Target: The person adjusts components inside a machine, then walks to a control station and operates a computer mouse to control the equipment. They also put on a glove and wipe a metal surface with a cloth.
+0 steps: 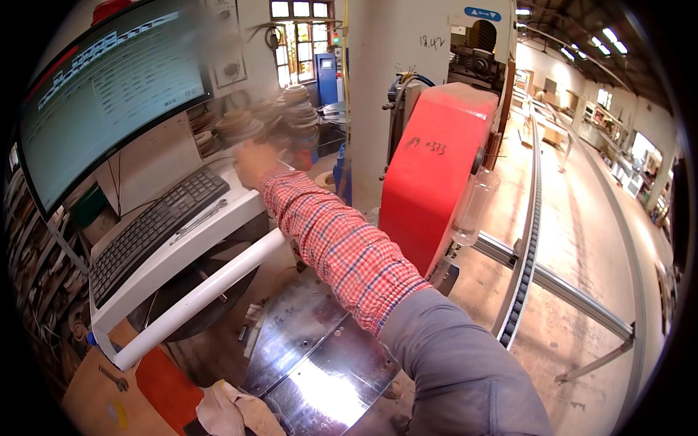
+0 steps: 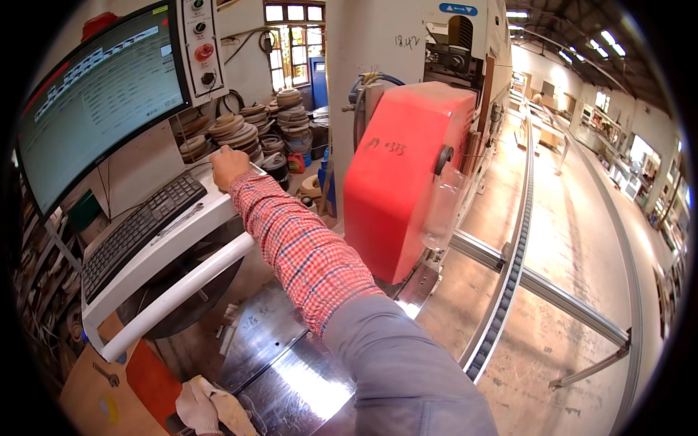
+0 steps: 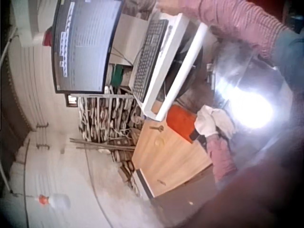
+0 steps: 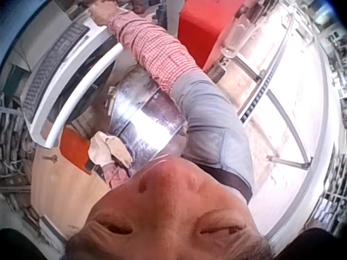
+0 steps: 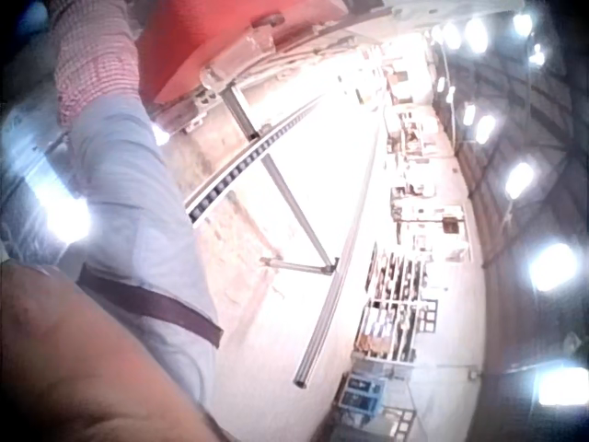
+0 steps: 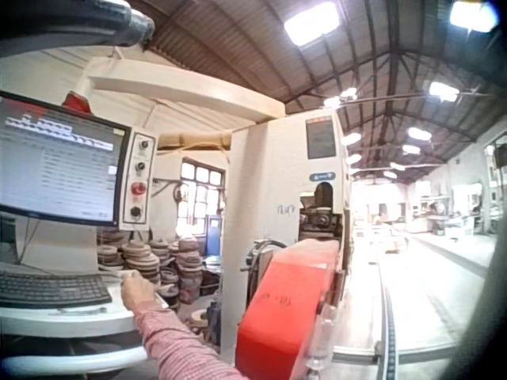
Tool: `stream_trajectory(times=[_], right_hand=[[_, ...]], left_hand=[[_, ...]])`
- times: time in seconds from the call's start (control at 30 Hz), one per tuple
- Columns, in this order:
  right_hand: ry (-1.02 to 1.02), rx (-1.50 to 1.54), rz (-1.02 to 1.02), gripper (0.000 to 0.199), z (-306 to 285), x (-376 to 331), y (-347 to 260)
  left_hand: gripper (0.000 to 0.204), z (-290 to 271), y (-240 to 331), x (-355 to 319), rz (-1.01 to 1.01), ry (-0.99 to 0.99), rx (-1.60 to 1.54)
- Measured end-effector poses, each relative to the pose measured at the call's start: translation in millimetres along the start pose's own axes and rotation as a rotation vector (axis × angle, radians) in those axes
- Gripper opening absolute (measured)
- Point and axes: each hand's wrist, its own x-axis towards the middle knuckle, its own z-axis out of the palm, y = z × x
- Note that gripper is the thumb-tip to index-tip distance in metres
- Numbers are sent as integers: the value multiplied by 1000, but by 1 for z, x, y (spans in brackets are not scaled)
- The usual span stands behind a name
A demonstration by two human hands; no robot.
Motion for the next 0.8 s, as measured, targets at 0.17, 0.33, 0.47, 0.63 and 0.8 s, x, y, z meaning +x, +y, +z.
stream_trajectory(times=[0.17,0.33,0.47,0.63,0.8], right_hand=[[-22,-16,18,31,1,-1,-3],[-23,-8,20,33,4,0,-7],[12,8,28,31,12,4,-2],[17,4,9,29,17,5,1],[-17,-27,0,30,10,2,0]], left_hand=[[60,-1,-3,0,-4,-50,-26],[61,0,-7,-1,-3,-64,47],[45,1,6,-4,-98,102,-127],[45,-2,10,-4,-97,103,-89],[49,2,5,-3,-40,65,-81]])
